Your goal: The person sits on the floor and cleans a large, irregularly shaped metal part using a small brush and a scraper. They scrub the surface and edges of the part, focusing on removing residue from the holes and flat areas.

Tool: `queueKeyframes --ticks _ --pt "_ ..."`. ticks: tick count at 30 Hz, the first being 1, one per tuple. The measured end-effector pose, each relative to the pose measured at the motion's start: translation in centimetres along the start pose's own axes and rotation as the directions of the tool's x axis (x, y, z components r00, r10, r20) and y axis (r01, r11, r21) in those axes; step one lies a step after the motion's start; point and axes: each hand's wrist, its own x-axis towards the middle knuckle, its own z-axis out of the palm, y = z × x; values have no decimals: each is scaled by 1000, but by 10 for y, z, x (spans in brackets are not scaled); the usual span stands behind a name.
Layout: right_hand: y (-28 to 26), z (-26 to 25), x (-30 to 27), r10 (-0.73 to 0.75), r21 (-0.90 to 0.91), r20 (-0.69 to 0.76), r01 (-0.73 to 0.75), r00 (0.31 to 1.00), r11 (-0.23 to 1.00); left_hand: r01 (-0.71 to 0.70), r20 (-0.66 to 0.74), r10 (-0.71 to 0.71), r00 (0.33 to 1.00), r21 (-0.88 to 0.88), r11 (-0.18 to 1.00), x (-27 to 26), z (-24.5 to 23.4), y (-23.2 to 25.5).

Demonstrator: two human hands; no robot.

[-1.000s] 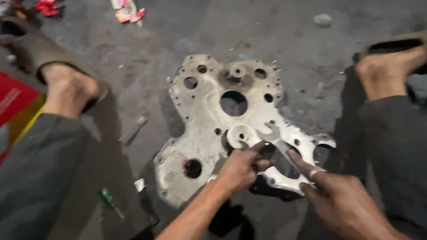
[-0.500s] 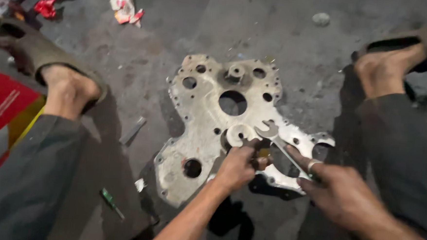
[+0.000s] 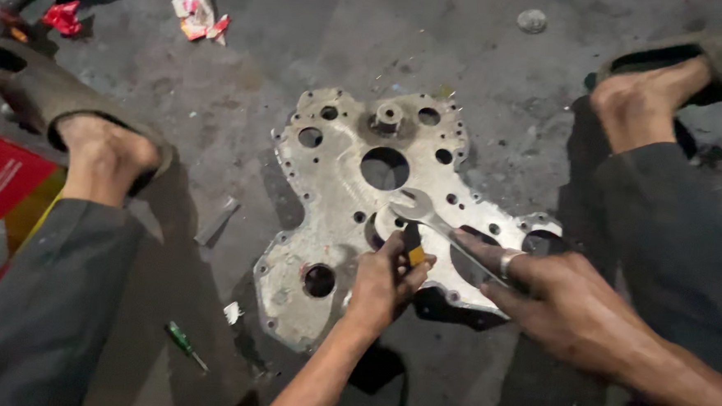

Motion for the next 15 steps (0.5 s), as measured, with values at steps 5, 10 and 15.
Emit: queueKeyframes --ticks 5,10,15 --pt "-8 3 5 -273 -34 -9 273 962 961 -119 -91 118 989 -10 993 -4 5 -3" --pt "-6 7 5 -131 2 -33 131 991 991 -78 -64 72 995 -91 993 -8 10 -14" --pt "-5 9 12 -388 -96 8 387 922 917 -86 -26 91 996 164 983 2 10 -12"
